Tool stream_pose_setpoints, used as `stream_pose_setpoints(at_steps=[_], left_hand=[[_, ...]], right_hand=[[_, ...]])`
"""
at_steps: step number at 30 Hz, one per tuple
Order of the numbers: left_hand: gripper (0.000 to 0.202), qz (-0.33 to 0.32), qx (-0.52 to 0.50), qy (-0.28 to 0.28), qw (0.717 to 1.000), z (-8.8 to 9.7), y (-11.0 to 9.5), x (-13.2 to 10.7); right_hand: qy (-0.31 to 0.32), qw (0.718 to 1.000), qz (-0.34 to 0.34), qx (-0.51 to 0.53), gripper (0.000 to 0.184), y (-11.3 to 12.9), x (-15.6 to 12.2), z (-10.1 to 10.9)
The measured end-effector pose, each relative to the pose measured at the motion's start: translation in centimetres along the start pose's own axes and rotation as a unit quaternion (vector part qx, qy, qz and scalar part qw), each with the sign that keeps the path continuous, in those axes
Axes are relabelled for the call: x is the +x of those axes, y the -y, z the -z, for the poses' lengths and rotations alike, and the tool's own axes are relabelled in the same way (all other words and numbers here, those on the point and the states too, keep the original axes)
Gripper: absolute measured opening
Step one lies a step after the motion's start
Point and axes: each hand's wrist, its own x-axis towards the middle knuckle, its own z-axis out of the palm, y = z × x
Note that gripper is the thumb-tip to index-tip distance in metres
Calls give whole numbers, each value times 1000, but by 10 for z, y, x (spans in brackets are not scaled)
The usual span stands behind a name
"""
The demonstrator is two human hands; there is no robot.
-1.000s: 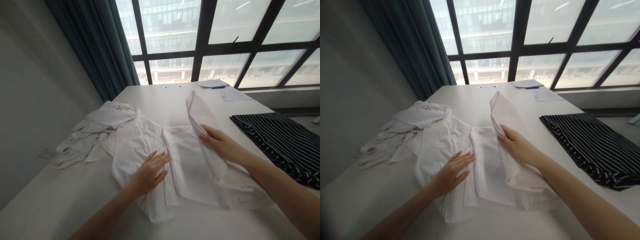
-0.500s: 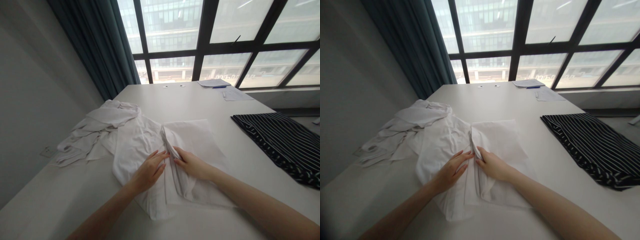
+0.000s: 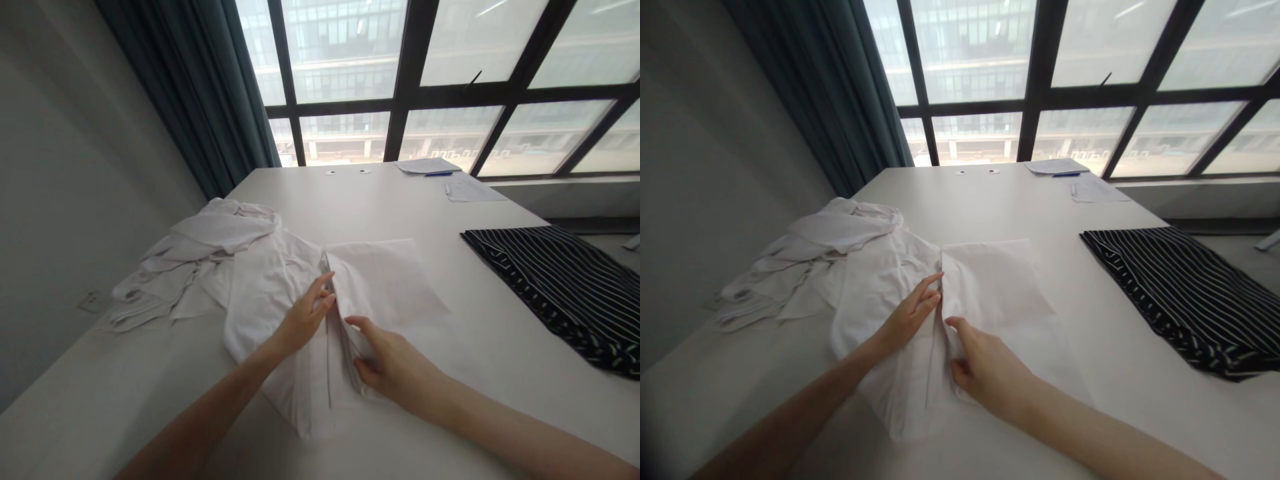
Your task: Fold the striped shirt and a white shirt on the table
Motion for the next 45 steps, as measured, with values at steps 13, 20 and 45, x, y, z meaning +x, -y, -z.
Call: stream_pose_setpoints(at_steps=[13, 20, 45], left_hand=[[31, -72, 66, -40, 994, -11, 17, 3], [31, -70, 94, -40, 992, -12, 18, 4], [38, -87, 168, -9, 982, -11, 11, -1]], right_hand=[[-24, 964, 178, -196, 20, -1, -17, -28], [-23, 940, 239, -244, 10, -3, -27, -25], [-33, 910, 296, -288, 26, -19, -44, -12]])
